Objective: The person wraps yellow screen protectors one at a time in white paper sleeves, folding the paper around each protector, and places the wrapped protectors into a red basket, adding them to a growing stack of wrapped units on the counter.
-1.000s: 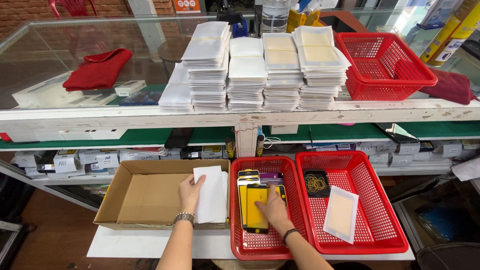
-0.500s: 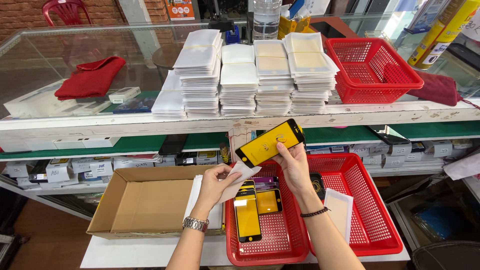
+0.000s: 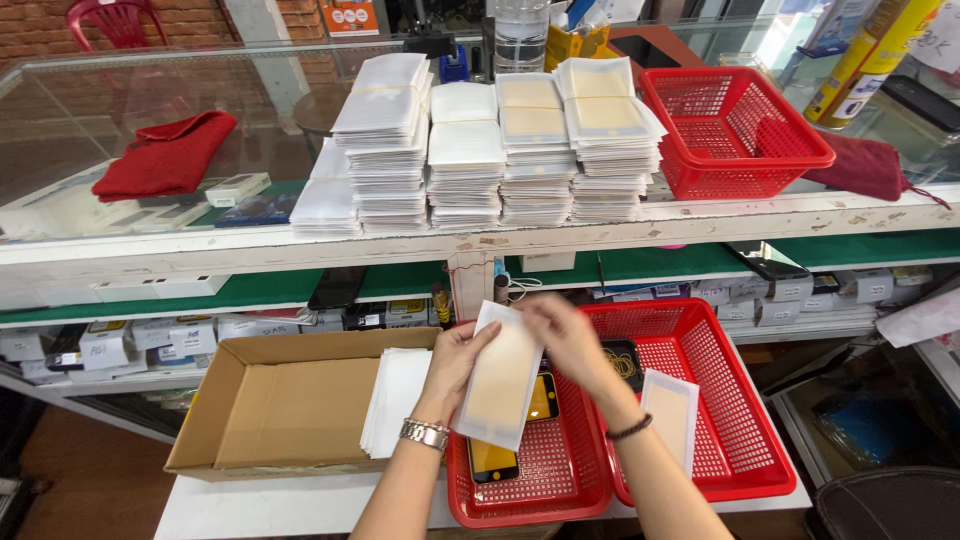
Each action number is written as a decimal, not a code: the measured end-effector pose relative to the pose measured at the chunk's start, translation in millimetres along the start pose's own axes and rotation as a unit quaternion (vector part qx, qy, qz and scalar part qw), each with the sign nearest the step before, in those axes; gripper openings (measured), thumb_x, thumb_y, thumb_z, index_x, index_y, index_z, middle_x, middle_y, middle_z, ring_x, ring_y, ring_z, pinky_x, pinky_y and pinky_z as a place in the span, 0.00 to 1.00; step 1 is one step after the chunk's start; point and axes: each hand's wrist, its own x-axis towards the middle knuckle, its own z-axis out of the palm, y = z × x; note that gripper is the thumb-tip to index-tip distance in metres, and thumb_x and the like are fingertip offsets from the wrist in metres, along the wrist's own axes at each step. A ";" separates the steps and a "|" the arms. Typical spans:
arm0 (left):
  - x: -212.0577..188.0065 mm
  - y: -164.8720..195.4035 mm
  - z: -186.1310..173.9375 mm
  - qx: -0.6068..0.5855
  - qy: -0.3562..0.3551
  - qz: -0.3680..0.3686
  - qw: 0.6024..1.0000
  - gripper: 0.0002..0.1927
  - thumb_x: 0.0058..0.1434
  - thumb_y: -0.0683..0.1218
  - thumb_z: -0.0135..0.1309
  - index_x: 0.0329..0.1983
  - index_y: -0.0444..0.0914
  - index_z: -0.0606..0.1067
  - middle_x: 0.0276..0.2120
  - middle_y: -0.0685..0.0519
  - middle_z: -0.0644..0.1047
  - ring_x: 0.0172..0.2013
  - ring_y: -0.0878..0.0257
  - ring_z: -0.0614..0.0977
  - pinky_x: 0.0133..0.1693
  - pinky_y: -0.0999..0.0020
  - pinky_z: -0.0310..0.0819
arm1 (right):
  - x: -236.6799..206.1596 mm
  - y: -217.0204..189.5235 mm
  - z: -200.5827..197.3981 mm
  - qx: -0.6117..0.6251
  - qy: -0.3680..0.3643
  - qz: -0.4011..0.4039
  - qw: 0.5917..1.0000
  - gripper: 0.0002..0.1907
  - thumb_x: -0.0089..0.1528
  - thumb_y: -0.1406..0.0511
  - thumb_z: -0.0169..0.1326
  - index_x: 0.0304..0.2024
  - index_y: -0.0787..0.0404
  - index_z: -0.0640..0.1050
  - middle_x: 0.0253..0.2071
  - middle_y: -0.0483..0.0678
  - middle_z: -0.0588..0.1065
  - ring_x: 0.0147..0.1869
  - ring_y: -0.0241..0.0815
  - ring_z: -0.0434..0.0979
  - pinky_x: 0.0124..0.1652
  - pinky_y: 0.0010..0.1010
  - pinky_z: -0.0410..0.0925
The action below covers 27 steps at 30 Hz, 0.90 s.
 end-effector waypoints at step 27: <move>-17.8 -27.4 -115.0 0.503 0.363 0.070 0.781 0.32 0.49 0.43 0.70 0.55 0.37 0.69 0.45 0.40 0.79 0.48 0.42 0.80 0.50 0.50 0.73 | -49.0 40.5 93.4 -0.363 -0.206 0.218 0.882 0.39 0.65 0.37 0.50 0.48 0.68 0.74 0.42 0.60 0.77 0.44 0.48 0.79 0.42 0.37 0.76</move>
